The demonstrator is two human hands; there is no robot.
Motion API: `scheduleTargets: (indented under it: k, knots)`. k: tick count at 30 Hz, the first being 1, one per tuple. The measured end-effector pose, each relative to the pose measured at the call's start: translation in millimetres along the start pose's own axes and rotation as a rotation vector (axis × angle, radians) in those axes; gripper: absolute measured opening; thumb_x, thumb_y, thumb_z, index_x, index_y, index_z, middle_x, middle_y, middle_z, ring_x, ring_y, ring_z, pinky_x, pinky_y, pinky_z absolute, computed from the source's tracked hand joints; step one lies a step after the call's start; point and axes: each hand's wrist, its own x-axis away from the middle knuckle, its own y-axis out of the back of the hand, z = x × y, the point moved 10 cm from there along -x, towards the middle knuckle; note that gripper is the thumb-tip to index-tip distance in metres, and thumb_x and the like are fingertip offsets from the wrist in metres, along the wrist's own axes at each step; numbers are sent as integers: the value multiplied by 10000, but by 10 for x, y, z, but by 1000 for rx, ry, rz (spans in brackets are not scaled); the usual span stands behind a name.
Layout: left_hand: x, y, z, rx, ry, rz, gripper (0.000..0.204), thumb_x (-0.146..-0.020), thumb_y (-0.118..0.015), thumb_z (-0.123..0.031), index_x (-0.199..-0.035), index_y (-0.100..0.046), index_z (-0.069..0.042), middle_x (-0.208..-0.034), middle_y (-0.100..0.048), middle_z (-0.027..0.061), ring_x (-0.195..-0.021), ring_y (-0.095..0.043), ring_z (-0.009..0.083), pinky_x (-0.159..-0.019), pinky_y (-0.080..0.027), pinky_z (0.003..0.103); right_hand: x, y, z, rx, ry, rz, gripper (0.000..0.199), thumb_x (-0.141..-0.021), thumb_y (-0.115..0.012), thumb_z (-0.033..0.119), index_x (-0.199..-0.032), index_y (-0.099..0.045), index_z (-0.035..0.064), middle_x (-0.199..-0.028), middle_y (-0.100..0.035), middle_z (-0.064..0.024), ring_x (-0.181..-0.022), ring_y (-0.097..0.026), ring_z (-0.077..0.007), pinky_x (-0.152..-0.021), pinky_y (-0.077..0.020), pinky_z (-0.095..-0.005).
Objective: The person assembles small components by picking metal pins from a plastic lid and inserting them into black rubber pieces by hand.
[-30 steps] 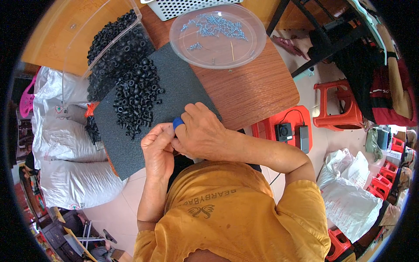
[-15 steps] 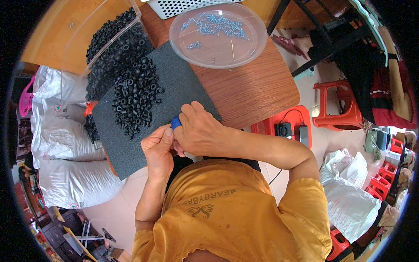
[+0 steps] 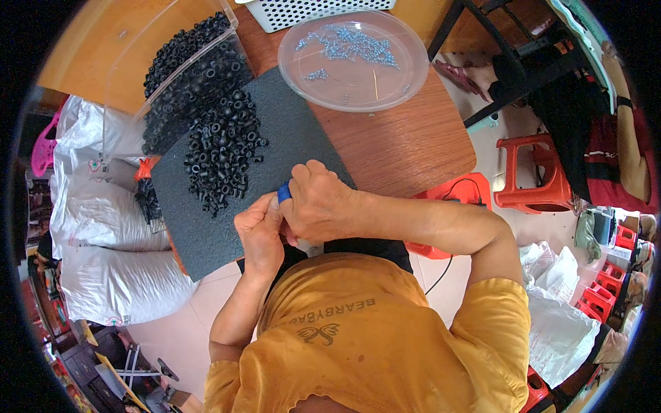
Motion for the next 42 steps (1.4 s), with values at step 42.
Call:
scheduleTargets:
  k: [42]
  knots:
    - [2, 92, 15, 191, -45, 38, 266, -907, -536, -158, -1008, -602, 78, -754, -646, 130, -545, -552, 105, -484, -466, 220, 2, 128, -422, -448, -450, -118, 121, -730, -662, 94, -714, -558, 33, -629, -469, -76, -596, -457, -243, -518, -381, -351]
